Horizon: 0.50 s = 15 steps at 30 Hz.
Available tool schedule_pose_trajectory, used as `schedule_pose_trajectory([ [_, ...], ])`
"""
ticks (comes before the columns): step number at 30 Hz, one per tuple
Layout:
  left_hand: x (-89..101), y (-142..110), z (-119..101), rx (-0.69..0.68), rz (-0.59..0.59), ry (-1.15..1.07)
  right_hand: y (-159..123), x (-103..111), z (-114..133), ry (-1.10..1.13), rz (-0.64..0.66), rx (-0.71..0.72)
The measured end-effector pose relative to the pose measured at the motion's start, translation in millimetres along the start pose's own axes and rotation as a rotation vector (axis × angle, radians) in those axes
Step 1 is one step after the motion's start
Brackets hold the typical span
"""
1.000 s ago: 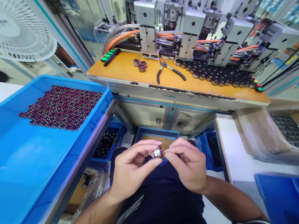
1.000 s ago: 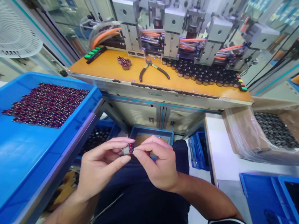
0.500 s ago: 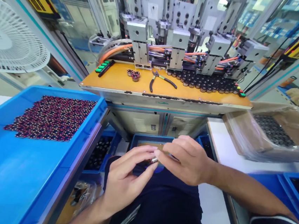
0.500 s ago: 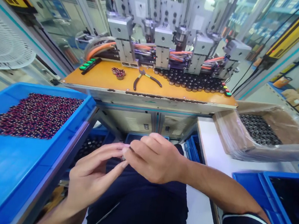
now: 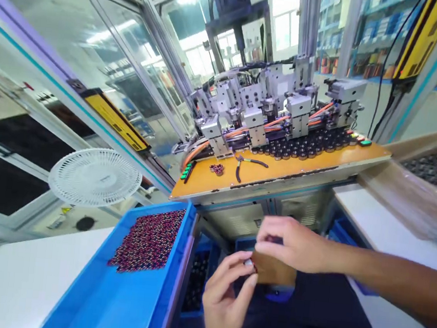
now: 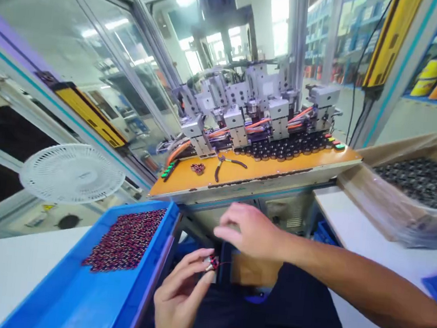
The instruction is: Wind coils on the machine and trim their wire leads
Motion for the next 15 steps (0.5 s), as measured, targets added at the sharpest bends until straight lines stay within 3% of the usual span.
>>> schedule_pose_trajectory([
  [2,-0.1,3,2,0.018,-0.009,0.000,27,26,-7,-0.193,-0.195,-0.012],
  [4,-0.3,6,4,0.034,-0.028,-0.021,61,41,-17,-0.385,-0.289,-0.075],
  [9,4.4,13,12,0.076,-0.113,-0.057,141,38,-66,-0.588,-0.269,-0.309],
  [12,13.5,13,14,0.087,-0.156,-0.039,158,38,-92,-0.650,-0.227,-0.470],
  [15,25.0,10,13,0.074,-0.186,-0.029,157,43,-103,-0.685,-0.108,-0.500],
])
Point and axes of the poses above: each hand's wrist, its own y-axis towards the middle knuckle, its own x-axis out of the back of the hand, z = x × y, the point moved 9 cm from there along y, towards the middle knuckle, and after that the axes turned 9 degrees about y, right-handed, at the moved point
